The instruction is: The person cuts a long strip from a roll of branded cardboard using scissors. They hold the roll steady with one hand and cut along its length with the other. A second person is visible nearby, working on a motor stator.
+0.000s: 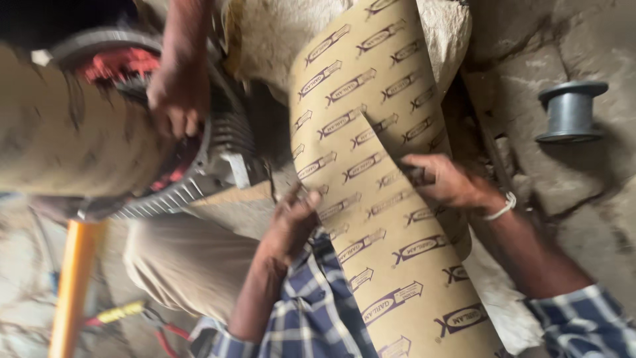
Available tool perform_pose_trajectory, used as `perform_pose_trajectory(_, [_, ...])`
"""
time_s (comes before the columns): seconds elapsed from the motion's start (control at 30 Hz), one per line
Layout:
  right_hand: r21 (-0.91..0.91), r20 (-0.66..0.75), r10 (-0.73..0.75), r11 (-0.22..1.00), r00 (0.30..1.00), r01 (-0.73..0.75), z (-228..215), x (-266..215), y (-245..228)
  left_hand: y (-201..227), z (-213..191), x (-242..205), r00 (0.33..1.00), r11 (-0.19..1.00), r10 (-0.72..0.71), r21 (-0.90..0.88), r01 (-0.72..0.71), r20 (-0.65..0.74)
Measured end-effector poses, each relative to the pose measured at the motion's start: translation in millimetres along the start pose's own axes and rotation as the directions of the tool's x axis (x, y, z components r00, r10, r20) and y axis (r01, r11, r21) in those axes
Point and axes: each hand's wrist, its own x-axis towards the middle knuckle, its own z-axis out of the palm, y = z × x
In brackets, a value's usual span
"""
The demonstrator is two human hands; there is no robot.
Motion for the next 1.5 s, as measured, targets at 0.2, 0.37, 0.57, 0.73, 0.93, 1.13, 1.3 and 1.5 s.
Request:
perform_pose_trajectory(0.2, [0.177, -0.039, -0.138, 0.974, 0.99, 0.143, 8.7, -11.7, 41.6, -2.3, -17.0, 55.0, 0.857, 0.814, 0.496, 0.42, -0.402, -0.141])
perform_pose_trajectory(0.37, [0.266, 0.03, -0.128, 0.957, 0.991, 0.116, 1.8, -13.1, 25.0, -2.7, -9.8, 74.6, 0.722, 0.599, 0.691, 0.591, -0.539, -0.042])
perform_pose_trajectory(0.57, [0.328, 0.09, -0.101, 0.942, 0.991, 0.067, -6.8, -2.6, -15.1, -1.1, -9.7, 72.8, 0.786, 0.698, 0.614, 0.516, -0.497, -0.073])
perform_pose_trajectory(0.73, [0.299, 0.121, -0.15, 0.948, 0.981, 0.108, -9.9, -1.5, -45.3, -7.0, -10.2, 77.4, 0.81, 0.759, 0.578, 0.427, -0.491, -0.095])
perform_pose_trajectory(0.93, [0.239, 0.088, -0.057, 0.97, 0.995, 0.034, 2.7, 0.6, -71.6, -5.3, -13.2, 78.6, 0.825, 0.785, 0.553, 0.403, -0.471, -0.112])
perform_pose_trajectory(1.13, [0.164, 0.014, -0.005, 0.986, 1.0, 0.002, 13.7, -4.4, -77.3, -1.5, -12.8, 72.7, 0.876, 0.864, 0.444, 0.348, -0.364, -0.186])
perform_pose_trajectory(1.3, [0.046, -0.074, -0.166, 0.984, 0.983, 0.17, -4.5, 18.8, -58.4, -0.5, -9.8, 68.5, 0.87, 0.824, 0.474, 0.418, -0.383, -0.138])
perform_pose_trajectory(1.5, [0.182, 0.05, -0.169, 0.971, 0.984, 0.158, -18.1, 39.5, -60.8, 2.9, -8.3, 66.8, 0.871, 0.828, 0.465, 0.424, -0.366, -0.157])
